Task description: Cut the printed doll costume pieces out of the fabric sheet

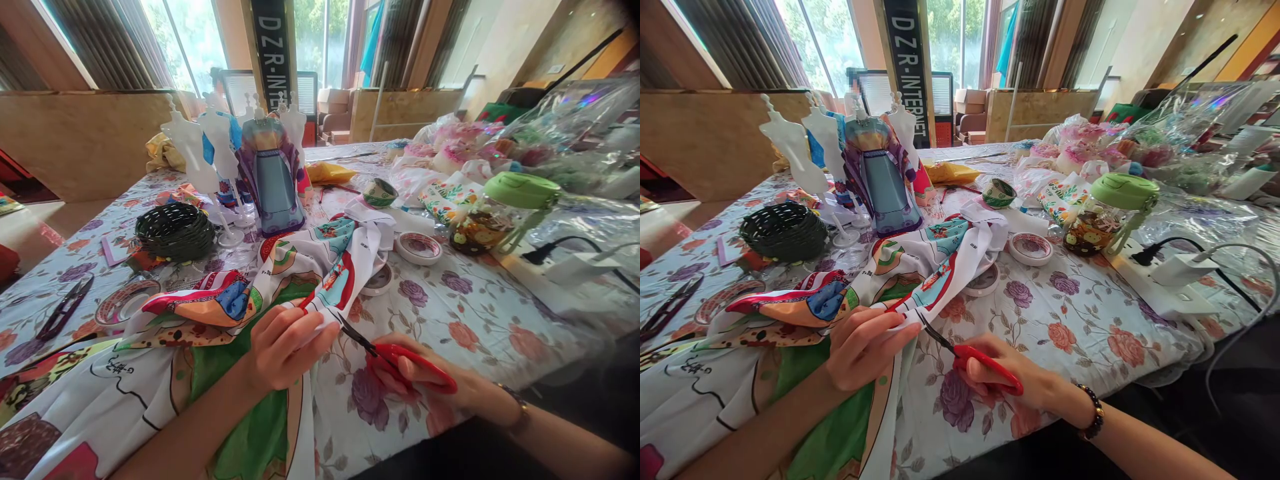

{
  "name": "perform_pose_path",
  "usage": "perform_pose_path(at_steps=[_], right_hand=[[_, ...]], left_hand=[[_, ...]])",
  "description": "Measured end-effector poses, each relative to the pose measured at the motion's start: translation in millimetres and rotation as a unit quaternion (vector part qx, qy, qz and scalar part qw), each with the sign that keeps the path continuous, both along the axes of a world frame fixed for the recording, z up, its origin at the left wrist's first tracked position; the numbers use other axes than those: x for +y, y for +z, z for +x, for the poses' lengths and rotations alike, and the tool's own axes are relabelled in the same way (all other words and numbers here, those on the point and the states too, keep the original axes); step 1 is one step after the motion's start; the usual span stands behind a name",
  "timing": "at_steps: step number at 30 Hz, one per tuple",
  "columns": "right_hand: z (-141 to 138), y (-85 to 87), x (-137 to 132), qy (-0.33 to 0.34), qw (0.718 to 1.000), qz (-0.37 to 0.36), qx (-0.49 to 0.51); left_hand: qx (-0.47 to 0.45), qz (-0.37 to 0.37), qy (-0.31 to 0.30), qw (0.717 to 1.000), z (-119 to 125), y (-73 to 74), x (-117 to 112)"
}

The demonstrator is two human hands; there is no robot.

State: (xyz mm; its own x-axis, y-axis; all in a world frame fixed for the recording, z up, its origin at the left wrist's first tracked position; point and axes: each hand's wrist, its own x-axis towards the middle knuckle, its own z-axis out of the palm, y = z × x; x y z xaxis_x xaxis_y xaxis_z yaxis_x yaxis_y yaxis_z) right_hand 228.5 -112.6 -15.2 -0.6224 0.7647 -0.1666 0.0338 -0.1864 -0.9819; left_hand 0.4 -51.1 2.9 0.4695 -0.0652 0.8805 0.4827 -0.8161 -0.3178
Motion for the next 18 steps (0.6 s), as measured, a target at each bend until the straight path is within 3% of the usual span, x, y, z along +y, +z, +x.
perform_pose_path(at_steps=[18], right_hand=[[-2.5, -3.2, 0.4, -0.032, 0.999, -0.017, -0.011]], left_hand=[[0.001, 0.000, -0.006, 1.000, -1.3, -1.7, -0.9]])
